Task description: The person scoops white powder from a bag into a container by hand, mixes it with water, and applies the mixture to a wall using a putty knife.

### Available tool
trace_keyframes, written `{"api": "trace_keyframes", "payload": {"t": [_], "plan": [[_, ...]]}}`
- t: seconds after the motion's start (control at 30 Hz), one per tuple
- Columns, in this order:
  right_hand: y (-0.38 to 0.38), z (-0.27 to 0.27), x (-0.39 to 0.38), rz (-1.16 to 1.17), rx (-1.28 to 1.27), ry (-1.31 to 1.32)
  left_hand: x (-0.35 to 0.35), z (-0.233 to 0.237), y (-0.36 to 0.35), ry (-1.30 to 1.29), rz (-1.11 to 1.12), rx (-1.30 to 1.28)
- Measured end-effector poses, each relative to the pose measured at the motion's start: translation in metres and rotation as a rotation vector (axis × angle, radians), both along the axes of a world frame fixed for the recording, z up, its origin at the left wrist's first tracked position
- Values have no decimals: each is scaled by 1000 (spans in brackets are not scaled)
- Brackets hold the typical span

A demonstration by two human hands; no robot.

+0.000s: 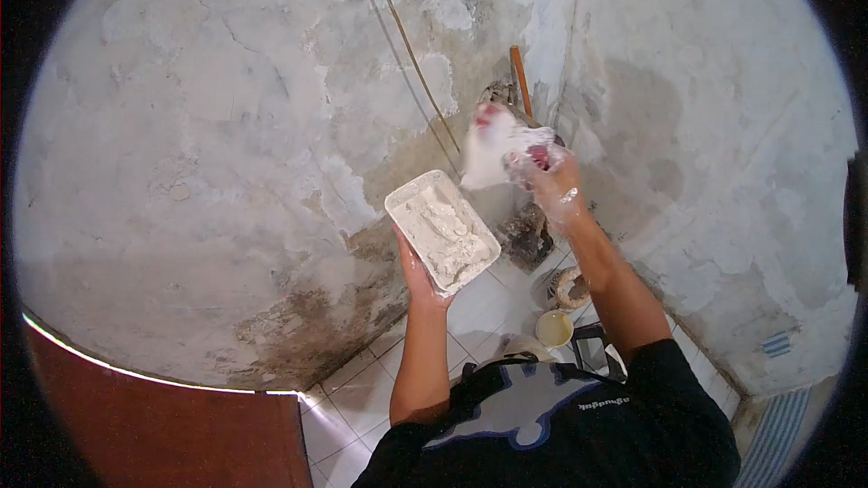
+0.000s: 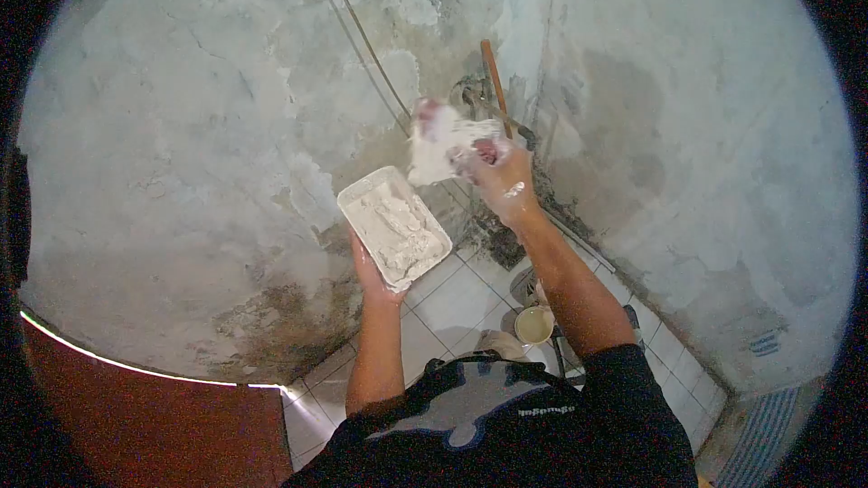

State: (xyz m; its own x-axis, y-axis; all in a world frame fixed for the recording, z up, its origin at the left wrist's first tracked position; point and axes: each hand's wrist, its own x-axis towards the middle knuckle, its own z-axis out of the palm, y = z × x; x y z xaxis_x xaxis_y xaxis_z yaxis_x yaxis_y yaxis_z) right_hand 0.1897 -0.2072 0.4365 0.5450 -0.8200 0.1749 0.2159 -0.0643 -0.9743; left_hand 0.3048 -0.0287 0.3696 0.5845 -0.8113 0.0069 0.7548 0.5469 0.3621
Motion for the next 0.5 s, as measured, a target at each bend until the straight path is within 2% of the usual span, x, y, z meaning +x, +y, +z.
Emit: {"api": "trace_keyframes", "payload": {"t": [0.03,0.1,0.13,0.17,0.23,0.37,0.43,0.5], "plan": [[3,10,1,3,-1,2,2,-2,0,-3,-14,1],[9,29,3,46,-729,238,3,-3,0,-3,-30,8],[6,30,8,166,-746,270,2,-1,-1,-8,-12,35],[0,25,16,166,-741,273,1,1,-1,-13,5,63],[-11,10,28,204,-1062,308,-1,5,-1,-44,12,60],[-7,-13,22,359,-1031,491,2,8,-5,-89,91,48],[-1,-33,19,350,-1325,538,5,4,-6,-61,121,21],[0,-35,10,351,-1302,560,9,-1,-8,-37,151,-8]]}}
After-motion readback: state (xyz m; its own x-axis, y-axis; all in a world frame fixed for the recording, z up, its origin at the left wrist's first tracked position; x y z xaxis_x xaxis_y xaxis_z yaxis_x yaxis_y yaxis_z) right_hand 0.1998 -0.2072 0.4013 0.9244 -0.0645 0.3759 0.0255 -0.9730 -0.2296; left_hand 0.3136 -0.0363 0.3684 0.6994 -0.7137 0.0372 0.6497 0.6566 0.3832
